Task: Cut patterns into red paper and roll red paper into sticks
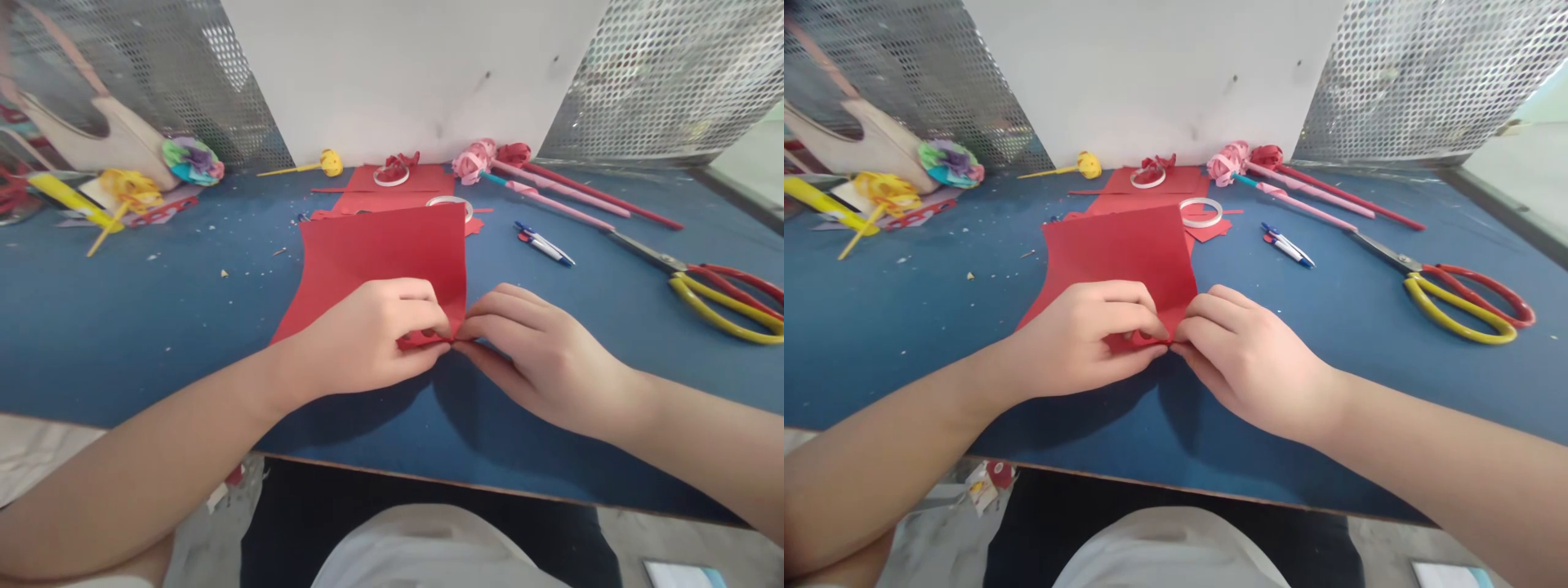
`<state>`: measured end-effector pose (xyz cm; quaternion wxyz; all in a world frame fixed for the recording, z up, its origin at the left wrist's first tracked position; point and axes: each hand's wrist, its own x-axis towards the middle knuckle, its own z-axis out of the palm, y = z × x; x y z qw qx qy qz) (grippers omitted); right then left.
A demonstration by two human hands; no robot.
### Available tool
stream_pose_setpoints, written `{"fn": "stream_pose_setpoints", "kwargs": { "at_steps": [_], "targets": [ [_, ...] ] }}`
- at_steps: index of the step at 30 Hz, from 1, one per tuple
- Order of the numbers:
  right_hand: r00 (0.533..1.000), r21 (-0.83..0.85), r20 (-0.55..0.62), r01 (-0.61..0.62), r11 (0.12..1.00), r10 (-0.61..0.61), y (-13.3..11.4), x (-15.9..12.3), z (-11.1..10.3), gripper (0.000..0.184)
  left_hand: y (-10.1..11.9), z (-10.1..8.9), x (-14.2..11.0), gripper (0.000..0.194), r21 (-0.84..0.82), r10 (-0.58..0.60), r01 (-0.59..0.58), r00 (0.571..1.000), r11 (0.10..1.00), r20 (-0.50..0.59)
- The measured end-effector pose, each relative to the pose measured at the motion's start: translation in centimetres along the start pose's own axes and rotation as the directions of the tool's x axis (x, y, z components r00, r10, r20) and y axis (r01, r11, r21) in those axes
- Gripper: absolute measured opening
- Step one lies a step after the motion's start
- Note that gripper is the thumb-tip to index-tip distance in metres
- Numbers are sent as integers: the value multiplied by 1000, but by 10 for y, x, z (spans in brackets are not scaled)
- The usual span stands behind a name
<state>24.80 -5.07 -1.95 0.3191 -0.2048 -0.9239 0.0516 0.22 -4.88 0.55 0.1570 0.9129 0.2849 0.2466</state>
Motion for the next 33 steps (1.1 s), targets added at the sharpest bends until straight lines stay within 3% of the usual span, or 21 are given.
{"fn": "stream_pose_setpoints", "kwargs": {
  "at_steps": [12, 33],
  "targets": [
    [997, -49, 24, 68, 997, -67, 3, -1, -2, 10, 0, 5, -2, 23, 200, 131, -128, 991, 971, -3],
    [980, -303, 20, 194, 933, -198, 3, -5, -9, 15, 6, 0, -2, 20, 337, 241, -212, 969, 917, -46]
  ]
}}
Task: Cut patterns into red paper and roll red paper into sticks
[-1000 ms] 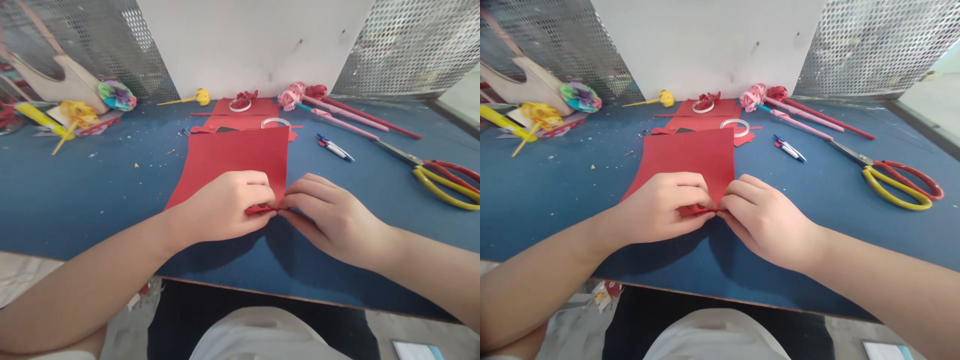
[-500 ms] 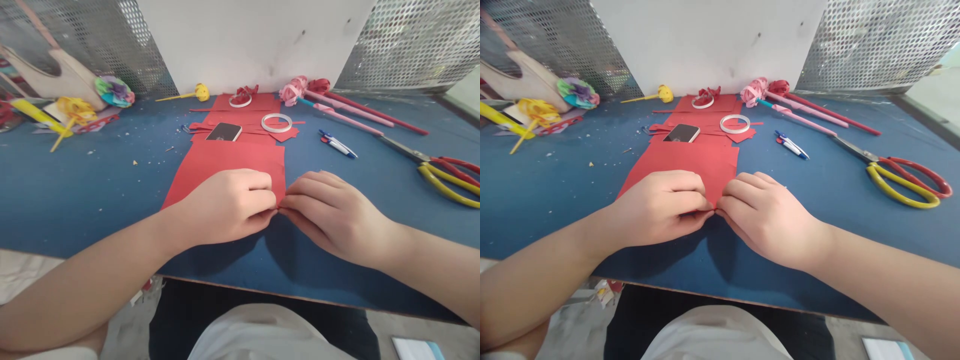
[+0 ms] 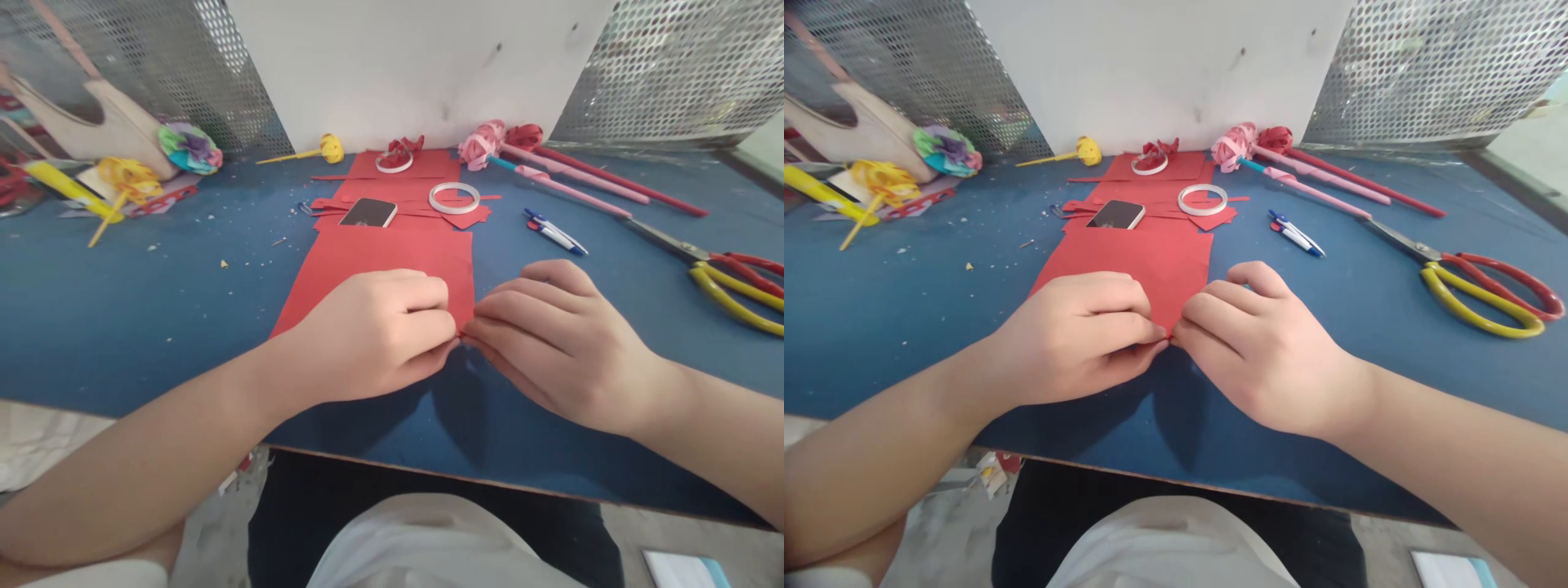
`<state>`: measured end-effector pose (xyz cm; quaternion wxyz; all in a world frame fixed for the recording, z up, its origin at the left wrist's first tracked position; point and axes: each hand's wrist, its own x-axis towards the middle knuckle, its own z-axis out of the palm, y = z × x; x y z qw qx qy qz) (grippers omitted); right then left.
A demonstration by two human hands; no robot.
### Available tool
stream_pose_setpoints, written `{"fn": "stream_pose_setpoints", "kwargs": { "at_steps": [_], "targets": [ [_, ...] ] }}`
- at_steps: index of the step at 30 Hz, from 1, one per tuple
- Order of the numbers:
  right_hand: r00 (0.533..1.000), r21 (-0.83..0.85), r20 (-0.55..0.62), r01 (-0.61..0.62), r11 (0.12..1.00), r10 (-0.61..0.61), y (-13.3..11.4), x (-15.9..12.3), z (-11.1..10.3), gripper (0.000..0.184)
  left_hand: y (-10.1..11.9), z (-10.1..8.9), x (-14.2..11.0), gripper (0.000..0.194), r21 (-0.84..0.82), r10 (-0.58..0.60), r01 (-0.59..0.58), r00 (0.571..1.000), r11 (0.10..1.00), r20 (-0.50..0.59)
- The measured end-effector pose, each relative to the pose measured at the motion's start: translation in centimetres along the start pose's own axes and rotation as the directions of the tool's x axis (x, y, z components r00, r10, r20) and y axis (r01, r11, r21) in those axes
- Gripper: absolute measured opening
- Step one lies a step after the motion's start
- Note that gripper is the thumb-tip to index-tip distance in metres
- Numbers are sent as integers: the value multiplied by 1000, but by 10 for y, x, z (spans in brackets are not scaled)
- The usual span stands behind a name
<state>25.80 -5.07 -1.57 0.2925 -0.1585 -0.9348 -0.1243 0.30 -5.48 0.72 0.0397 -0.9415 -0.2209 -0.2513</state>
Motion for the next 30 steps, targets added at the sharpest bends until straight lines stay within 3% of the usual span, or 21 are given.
{"fn": "stream_pose_setpoints", "kwargs": {
  "at_steps": [24, 30],
  "targets": [
    [999, -36, 38, -30, 999, 31, -6, 0, -6, 15, 2, 3, 0, 23, 84, 35, -35, 999, 996, 3],
    [992, 175, 1, -122, 977, 124, 1, 1, -2, 8, 2, 5, -1, 15, -39, 2, -3, 999, 999, -38]
  ]
}}
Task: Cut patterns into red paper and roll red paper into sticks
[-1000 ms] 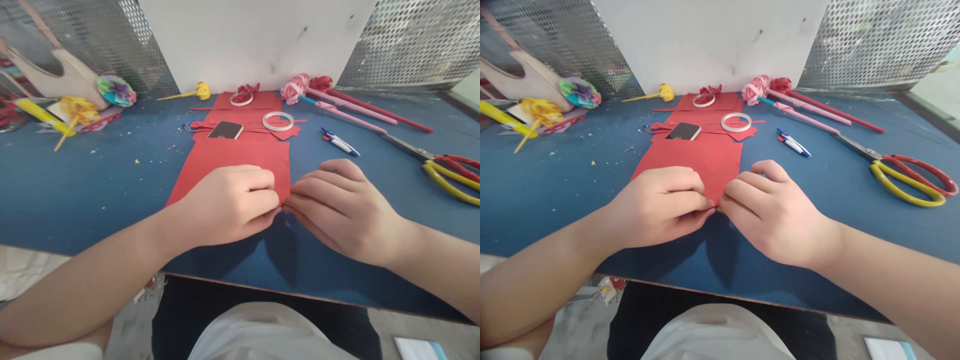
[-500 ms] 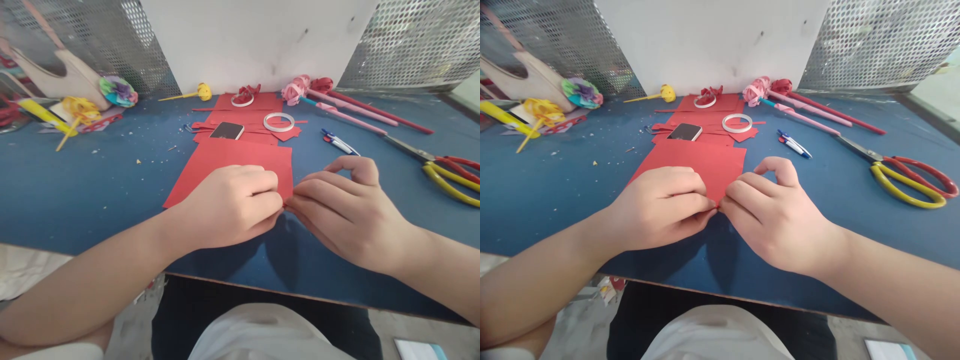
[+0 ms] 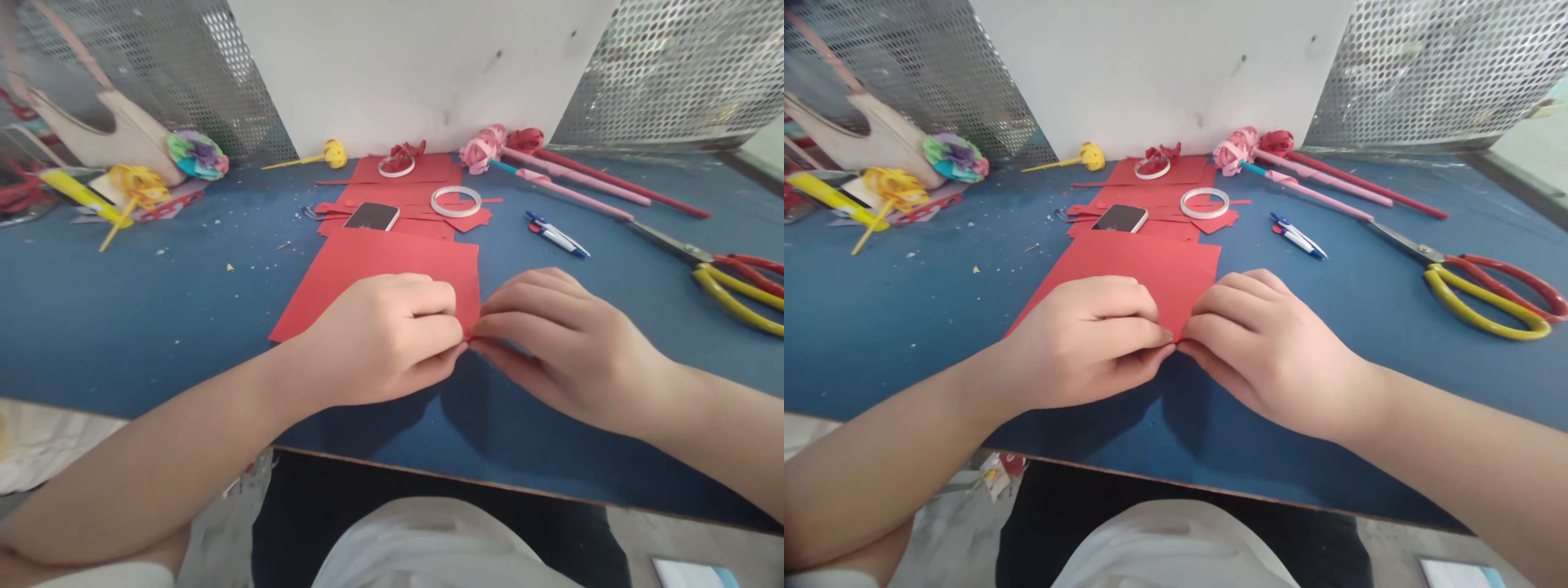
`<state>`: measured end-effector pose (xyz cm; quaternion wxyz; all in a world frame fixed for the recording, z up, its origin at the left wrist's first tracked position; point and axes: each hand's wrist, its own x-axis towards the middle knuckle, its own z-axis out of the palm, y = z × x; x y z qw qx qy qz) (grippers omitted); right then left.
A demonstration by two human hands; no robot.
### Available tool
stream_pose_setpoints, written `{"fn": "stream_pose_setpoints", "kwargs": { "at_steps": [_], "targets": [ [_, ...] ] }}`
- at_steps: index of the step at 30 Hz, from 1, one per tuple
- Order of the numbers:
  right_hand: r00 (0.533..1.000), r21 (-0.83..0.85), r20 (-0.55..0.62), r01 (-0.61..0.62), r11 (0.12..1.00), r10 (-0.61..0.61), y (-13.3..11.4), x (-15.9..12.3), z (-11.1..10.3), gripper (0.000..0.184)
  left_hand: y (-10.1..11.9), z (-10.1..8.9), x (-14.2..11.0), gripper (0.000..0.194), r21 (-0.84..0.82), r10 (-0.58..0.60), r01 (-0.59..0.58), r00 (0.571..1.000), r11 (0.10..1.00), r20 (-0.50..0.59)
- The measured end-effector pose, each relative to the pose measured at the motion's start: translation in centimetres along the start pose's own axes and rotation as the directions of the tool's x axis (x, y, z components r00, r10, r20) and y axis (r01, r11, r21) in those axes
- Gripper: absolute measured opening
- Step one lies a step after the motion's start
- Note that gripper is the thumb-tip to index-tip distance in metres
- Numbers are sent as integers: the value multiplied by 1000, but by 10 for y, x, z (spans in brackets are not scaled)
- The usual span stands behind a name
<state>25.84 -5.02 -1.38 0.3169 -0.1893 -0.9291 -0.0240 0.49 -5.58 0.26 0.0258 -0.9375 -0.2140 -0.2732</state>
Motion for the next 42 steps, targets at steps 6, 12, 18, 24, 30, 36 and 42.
{"fn": "stream_pose_setpoints", "kwargs": {
  "at_steps": [6, 12, 18, 24, 30, 36, 42],
  "targets": [
    [999, 95, -33, 5, 995, -2, 5, -2, 4, 10, 0, 3, 1, 17, -17, 3, -3, 1000, 1000, 6],
    [1000, 99, -21, 17, 995, -15, 1, -1, 2, 11, 2, 3, 1, 16, -4, 7, -7, 1000, 1000, 8],
    [1000, 91, -22, 23, 996, -21, 0, -1, 1, 7, 3, 4, 1, 14, 24, 17, -17, 999, 1000, -29],
    [996, 39, -46, 79, 996, -78, 1, -3, -1, 13, 4, 3, 1, 8, -40, -8, 4, 997, 999, -77],
    [995, 14, -37, 95, 995, -94, 1, -2, -1, 14, 4, 4, 2, 7, 17, 34, -33, 997, 999, -76],
    [995, 7, -28, 91, 996, -91, 0, -2, -1, 10, 5, 3, 2, 9, 74, 73, -67, 994, 995, -79],
    [995, -8, -3, 97, 995, -97, 0, -1, -4, 11, 4, 2, 1, 12, 66, 71, -68, 996, 996, -48]
  ]
}}
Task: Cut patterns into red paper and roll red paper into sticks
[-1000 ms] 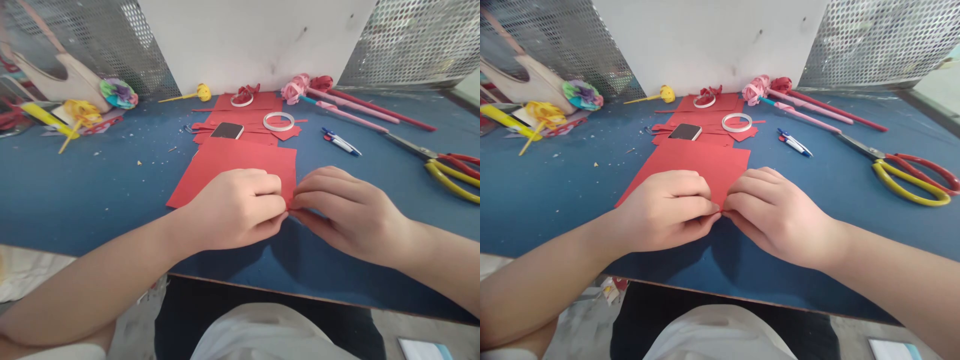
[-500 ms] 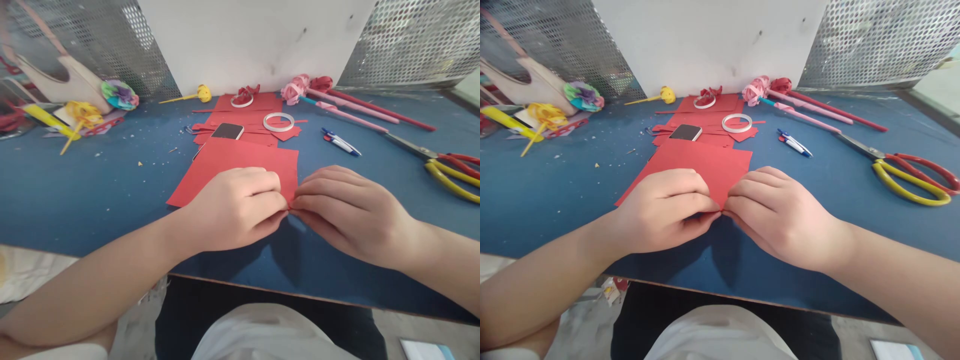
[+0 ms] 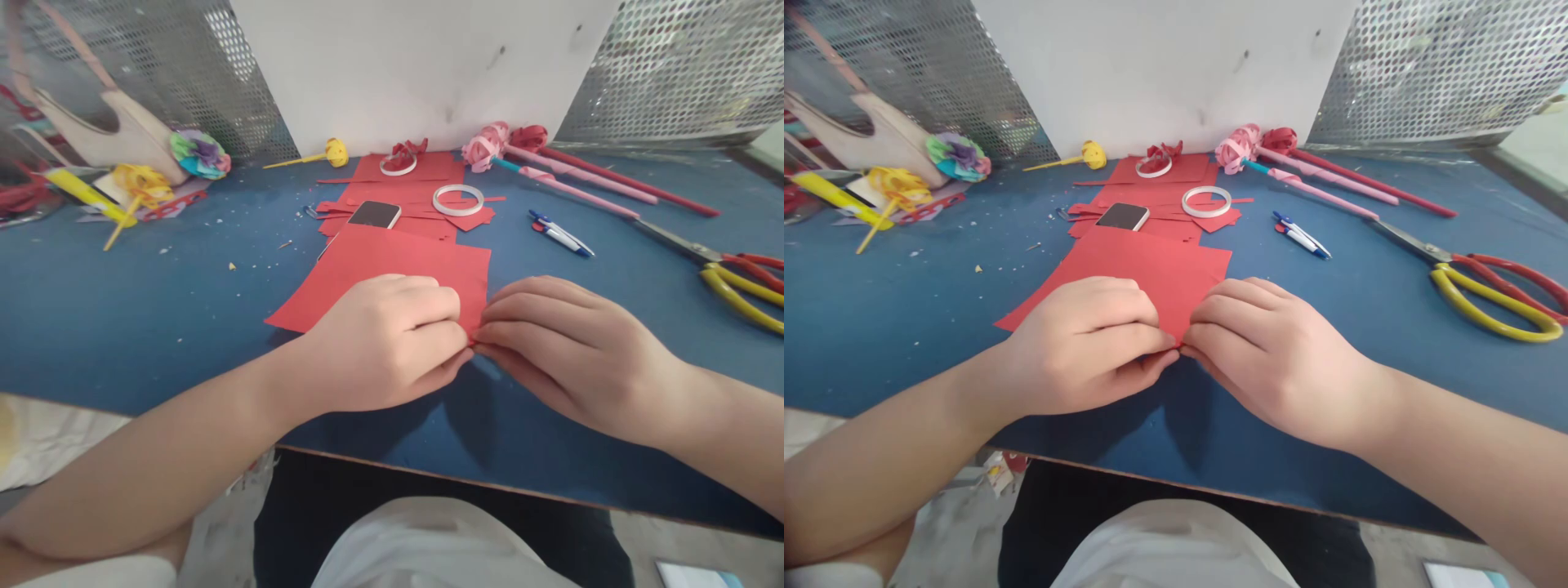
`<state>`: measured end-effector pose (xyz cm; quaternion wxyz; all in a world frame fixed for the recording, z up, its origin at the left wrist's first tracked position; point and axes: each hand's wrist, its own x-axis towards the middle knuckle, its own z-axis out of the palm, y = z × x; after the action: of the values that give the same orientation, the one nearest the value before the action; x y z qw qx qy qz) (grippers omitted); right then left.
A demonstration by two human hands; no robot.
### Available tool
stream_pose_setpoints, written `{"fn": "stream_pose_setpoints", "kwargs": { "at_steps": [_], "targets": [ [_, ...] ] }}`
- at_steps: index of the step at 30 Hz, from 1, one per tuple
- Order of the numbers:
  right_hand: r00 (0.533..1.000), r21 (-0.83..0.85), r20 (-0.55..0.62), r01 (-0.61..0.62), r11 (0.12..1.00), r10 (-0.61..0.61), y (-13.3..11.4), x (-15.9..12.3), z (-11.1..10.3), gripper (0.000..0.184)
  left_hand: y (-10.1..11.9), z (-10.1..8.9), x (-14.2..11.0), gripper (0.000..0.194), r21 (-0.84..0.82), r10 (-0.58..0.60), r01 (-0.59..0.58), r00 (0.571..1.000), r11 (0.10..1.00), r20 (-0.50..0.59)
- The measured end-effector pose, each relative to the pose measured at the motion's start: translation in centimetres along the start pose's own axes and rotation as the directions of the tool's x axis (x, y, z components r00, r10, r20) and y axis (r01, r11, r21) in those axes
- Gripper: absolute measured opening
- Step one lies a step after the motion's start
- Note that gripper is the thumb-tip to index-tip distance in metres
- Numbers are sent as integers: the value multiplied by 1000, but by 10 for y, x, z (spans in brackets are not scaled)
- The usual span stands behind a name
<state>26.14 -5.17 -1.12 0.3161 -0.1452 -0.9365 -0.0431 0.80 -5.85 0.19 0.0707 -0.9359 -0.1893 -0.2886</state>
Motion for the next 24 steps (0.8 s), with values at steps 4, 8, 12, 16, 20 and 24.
{"fn": "stream_pose_setpoints", "kwargs": {
  "at_steps": [4, 8, 12, 16, 20, 24],
  "targets": [
    [1000, -19, 0, 2, 1000, -2, 0, -1, 0, 12, -1, 0, -2, 13, 9, 0, 0, 1000, 1000, 23],
    [1000, 38, -31, -3, 999, 4, 1, -1, 3, 12, -1, 1, -2, 16, 4, 1, -1, 1000, 1000, 5],
    [997, 94, -72, -22, 995, 28, 2, 1, 6, 13, -1, 2, -1, 14, -24, -6, 6, 1000, 1000, 4],
    [998, 91, -65, -22, 996, 28, 1, -1, 7, 13, 0, 1, -1, 14, -38, -3, 4, 1000, 999, 17],
    [998, 51, -56, -19, 999, 22, -1, -4, 7, 8, 0, 0, 0, 16, -21, -8, 9, 1000, 1000, 24],
    [998, 2, -61, 7, 1000, -7, -3, -5, 5, 9, -1, 1, 0, 16, -6, 0, 0, 1000, 1000, 24]
  ]
}}
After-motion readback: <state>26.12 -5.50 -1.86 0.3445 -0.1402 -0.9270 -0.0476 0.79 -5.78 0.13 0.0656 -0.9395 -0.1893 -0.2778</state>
